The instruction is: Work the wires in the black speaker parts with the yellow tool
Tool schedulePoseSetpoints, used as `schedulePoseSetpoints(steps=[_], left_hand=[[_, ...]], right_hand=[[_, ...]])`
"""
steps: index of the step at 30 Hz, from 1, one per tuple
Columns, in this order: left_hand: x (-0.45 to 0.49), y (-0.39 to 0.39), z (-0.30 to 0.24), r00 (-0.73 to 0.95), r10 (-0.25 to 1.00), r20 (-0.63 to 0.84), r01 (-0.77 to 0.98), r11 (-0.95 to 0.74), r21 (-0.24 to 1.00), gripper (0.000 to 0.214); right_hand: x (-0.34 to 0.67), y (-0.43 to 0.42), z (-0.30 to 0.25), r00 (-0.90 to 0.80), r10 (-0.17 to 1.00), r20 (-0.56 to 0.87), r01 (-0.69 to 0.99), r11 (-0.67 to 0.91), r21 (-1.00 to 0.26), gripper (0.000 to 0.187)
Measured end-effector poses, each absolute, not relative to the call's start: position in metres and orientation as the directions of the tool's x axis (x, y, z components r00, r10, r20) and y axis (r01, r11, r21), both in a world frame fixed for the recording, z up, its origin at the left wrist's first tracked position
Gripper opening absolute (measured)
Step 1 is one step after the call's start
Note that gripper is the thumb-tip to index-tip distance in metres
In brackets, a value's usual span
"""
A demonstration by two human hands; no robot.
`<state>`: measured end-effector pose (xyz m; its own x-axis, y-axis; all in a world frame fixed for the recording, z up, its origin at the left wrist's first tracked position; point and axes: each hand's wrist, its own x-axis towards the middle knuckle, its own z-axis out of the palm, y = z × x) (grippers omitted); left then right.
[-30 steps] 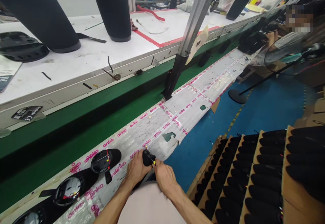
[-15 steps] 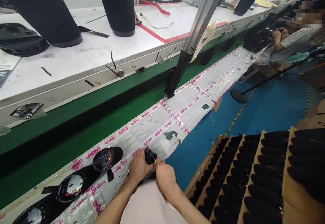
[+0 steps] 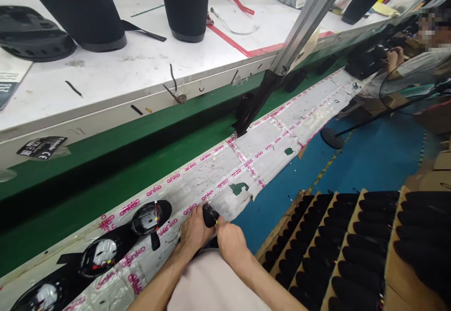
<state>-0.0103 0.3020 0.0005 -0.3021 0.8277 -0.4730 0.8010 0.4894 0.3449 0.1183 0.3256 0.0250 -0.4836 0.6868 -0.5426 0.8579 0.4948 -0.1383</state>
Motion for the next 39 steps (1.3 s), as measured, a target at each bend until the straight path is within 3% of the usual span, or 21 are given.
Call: schedulePoseSetpoints(steps=[6, 17, 25, 32, 39], left_hand=[[-0.007, 0.297, -0.006, -0.259, 0.864, -0.432, 0.843, 0.421, 0.336, 0.076], [-0.02, 0.303, -0.006, -0.244, 0.852, -0.464, 0.793, 0.451, 0.411, 0.074], [-0.027, 0.305, -0.011, -0.23, 0.858, -0.46, 0.787, 0.442, 0.431, 0.077], [-0.025, 0.301, -0.006, -0.235, 0.848, -0.474, 0.775, 0.458, 0.435, 0.073], [-0.014, 0.299, -0.003, -0.27, 0.848, -0.456, 0.809, 0.457, 0.37, 0.075]], right_hand=[[0.124, 0.331, 0.027, -0.47, 0.653, -0.594, 0.857, 0.5, -0.128, 0.04], [0.122, 0.33, 0.007, -0.491, 0.657, -0.571, 0.856, 0.485, -0.178, 0.025], [0.133, 0.333, -0.001, -0.562, 0.702, -0.437, 0.827, 0.469, -0.31, 0.019], [0.145, 0.33, 0.01, -0.494, 0.82, -0.288, 0.848, 0.382, -0.368, 0.035], [0.136, 0.33, 0.016, -0.51, 0.777, -0.37, 0.848, 0.38, -0.37, 0.026]])
